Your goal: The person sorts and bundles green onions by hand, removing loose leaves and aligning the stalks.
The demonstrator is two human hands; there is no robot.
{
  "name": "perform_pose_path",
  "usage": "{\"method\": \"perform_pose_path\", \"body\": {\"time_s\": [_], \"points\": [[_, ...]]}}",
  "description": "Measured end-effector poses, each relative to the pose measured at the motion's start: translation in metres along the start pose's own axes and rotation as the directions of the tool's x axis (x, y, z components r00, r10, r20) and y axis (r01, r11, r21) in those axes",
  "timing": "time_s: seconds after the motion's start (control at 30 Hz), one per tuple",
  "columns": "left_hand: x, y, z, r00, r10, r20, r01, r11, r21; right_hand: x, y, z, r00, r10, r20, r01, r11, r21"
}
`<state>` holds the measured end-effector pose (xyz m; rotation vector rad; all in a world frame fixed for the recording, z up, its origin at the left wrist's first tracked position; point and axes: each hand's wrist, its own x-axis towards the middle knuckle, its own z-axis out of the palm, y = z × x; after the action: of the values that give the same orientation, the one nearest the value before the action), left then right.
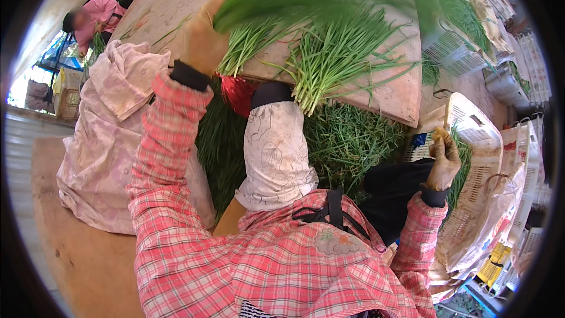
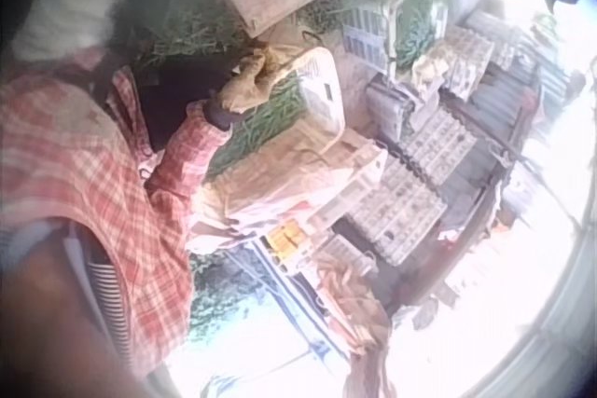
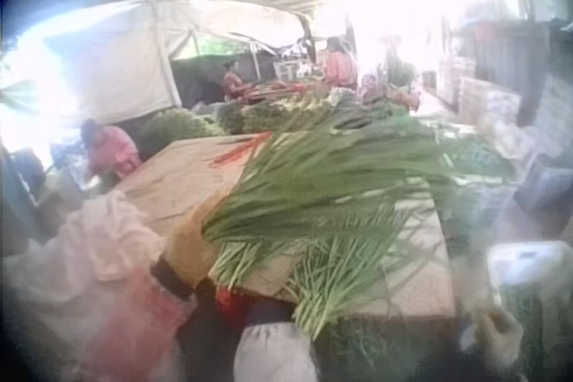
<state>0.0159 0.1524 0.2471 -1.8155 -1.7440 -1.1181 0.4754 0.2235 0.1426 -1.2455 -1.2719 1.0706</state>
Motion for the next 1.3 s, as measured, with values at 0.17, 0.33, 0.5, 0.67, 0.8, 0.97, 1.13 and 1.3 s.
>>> {"method": "perform_pose_path", "body": {"time_s": [0.17,0.33,0.5,0.67,0.8,0.97,1.13,1.3], "points": [[-0.014,-0.11,0.078,0.874,-0.46,0.157,0.46,0.887,0.043,-0.032,0.028,0.004,0.96,0.212,0.183,-0.209,0.977,-0.034],[-0.069,-0.182,0.102,0.429,-0.698,0.573,0.779,0.607,0.155,-0.053,0.035,0.014,0.913,0.294,0.284,-0.3,0.954,-0.022],[-0.039,-0.139,0.08,0.192,-0.599,0.777,0.98,0.073,-0.185,-0.055,0.041,0.016,0.894,0.328,0.304,-0.338,0.941,-0.022],[-0.024,-0.125,0.064,0.186,-0.683,0.706,0.981,0.082,-0.179,-0.061,0.035,0.024,0.871,0.349,0.346,-0.36,0.932,-0.034],[-0.022,-0.146,0.048,0.108,-0.643,0.758,0.984,0.178,0.01,-0.064,0.042,0.02,0.863,0.367,0.347,-0.383,0.924,-0.026],[-0.03,-0.147,0.054,0.216,-0.681,0.699,0.946,0.323,0.022,-0.065,0.048,0.019,0.861,0.366,0.353,-0.384,0.923,-0.02],[-0.025,-0.148,0.049,0.45,-0.753,0.48,0.744,0.614,0.263,-0.068,0.046,0.023,0.859,0.369,0.354,-0.384,0.923,-0.028],[-0.032,-0.128,0.039,0.698,-0.654,0.291,0.562,0.752,0.344,-0.07,0.033,0.036,0.815,0.419,0.401,-0.391,0.907,-0.153]]}}
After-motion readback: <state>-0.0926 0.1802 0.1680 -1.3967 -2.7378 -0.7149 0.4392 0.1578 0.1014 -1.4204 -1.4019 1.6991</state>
